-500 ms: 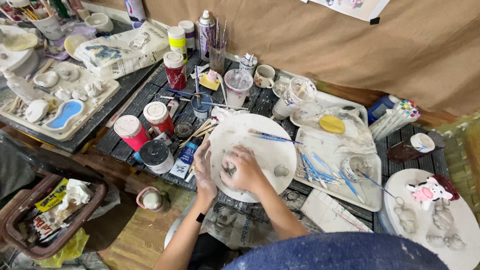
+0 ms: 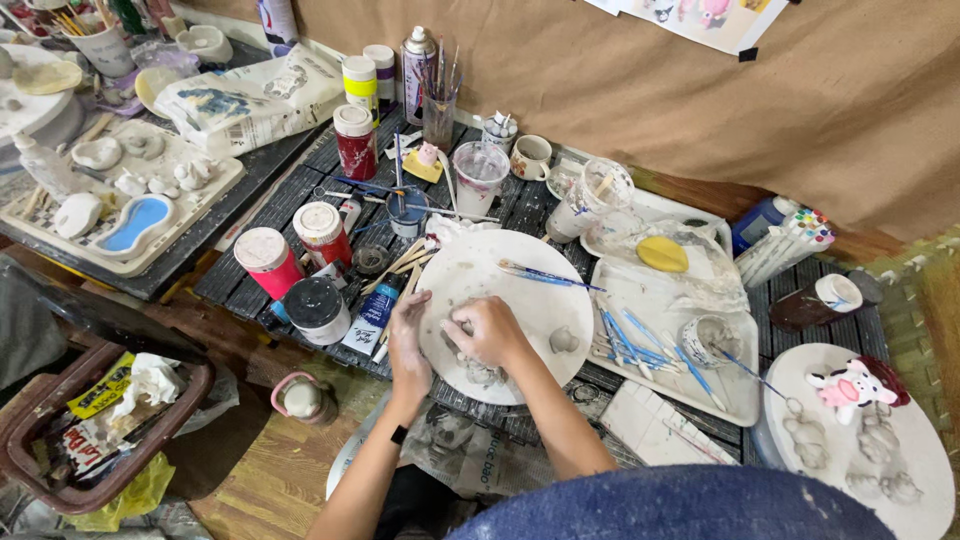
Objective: The person shapes a small piece of clay by hand on a rotating plate, repeatedly rolling and molding it into a rounded form. They occasionally use a brush to apply water to the clay and continue refining its shape with their fingers.
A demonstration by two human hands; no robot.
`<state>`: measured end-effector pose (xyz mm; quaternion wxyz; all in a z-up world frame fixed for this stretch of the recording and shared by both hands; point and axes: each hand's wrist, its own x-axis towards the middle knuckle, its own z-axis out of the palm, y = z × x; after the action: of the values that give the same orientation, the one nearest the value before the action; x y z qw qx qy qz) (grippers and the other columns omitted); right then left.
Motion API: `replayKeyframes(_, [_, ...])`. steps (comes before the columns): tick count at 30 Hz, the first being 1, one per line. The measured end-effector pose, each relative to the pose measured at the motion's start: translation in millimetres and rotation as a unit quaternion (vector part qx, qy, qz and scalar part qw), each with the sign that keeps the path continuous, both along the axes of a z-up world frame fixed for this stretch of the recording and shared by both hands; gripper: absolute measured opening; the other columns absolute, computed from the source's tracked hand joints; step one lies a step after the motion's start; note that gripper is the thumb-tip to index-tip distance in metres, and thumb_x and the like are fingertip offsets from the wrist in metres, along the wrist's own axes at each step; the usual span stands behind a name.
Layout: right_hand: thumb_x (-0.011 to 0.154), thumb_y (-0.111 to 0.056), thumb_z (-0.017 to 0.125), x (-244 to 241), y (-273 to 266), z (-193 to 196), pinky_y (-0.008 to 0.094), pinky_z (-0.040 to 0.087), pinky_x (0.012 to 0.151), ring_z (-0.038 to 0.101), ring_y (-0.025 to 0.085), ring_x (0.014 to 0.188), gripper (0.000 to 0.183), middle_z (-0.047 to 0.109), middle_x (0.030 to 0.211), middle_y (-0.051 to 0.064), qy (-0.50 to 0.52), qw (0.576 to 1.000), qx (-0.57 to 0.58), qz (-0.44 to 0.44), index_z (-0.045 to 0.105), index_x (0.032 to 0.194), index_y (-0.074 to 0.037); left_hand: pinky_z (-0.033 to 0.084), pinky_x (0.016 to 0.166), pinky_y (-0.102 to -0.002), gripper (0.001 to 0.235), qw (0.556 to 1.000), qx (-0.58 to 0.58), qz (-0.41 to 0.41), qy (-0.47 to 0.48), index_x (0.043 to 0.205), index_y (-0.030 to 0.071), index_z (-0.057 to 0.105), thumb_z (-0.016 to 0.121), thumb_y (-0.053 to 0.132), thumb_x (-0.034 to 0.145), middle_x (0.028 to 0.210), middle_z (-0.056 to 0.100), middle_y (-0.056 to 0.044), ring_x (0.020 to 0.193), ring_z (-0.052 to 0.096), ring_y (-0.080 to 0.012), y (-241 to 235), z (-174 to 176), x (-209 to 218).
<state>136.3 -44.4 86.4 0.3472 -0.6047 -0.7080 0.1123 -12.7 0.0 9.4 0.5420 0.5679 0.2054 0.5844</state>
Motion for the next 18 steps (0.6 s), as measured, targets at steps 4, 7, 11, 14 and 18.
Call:
replayKeyframes(4, [0.085, -0.025, 0.07, 4, 0, -5, 0.043, 0.052, 0.065, 0.066, 0.036, 0.069, 0.026, 0.067, 0.075, 0.017, 0.03, 1.0, 0.007, -0.008, 0.068, 0.071, -0.003, 0.045, 0.117, -0.042, 0.038, 0.931, 0.127, 0.102, 0.328, 0.135, 0.01, 0.062, 0.052, 0.022, 0.101, 0.139, 0.066, -0.01, 0.137, 0.057, -0.0308, 4, 19, -40])
replayKeyframes(7, [0.084, -0.023, 0.07, 5, 1, -7, 0.043, 0.052, 0.066, 0.067, 0.037, 0.073, 0.022, 0.069, 0.079, 0.018, 0.042, 0.999, 0.007, -0.007, 0.07, 0.076, -0.002, 0.042, 0.112, -0.047, 0.048, 0.869, 0.257, 0.128, 0.404, 0.138, 0.011, 0.061, 0.065, 0.019, 0.09, 0.143, 0.063, -0.012, 0.14, 0.049, -0.0373, 20, 35, -48])
replayKeyframes(11, [0.086, -0.021, 0.067, 4, 1, -3, 0.04, 0.052, 0.063, 0.068, 0.034, 0.069, 0.021, 0.07, 0.081, 0.018, 0.081, 0.997, -0.015, -0.009, 0.071, 0.082, -0.001, 0.037, 0.107, -0.052, 0.062, 0.843, 0.296, 0.063, 0.444, 0.142, 0.007, 0.056, 0.071, 0.026, 0.085, 0.141, 0.061, -0.015, 0.136, 0.047, -0.0407, 44, 47, -46])
replayKeyframes(14, [0.089, -0.023, 0.068, 3, 1, -1, 0.041, 0.051, 0.064, 0.067, 0.034, 0.066, 0.025, 0.068, 0.076, 0.019, 0.073, 0.995, -0.062, -0.028, 0.073, 0.08, 0.0, 0.034, 0.11, -0.052, 0.065, 0.832, 0.293, 0.048, 0.47, 0.144, 0.007, 0.055, 0.073, 0.029, 0.086, 0.137, 0.061, -0.018, 0.13, 0.053, -0.0375, 53, 46, -41])
replayKeyframes(18, [0.089, -0.023, 0.067, 0, 0, 3, 0.04, 0.052, 0.066, 0.067, 0.034, 0.068, 0.025, 0.069, 0.079, 0.02, 0.087, 0.996, -0.027, -0.017, 0.072, 0.082, 0.001, 0.034, 0.115, -0.048, 0.058, 0.829, 0.248, 0.061, 0.498, 0.14, 0.014, 0.059, 0.074, 0.033, 0.087, 0.129, 0.066, -0.017, 0.117, 0.063, -0.0318, 49, 40, -39])
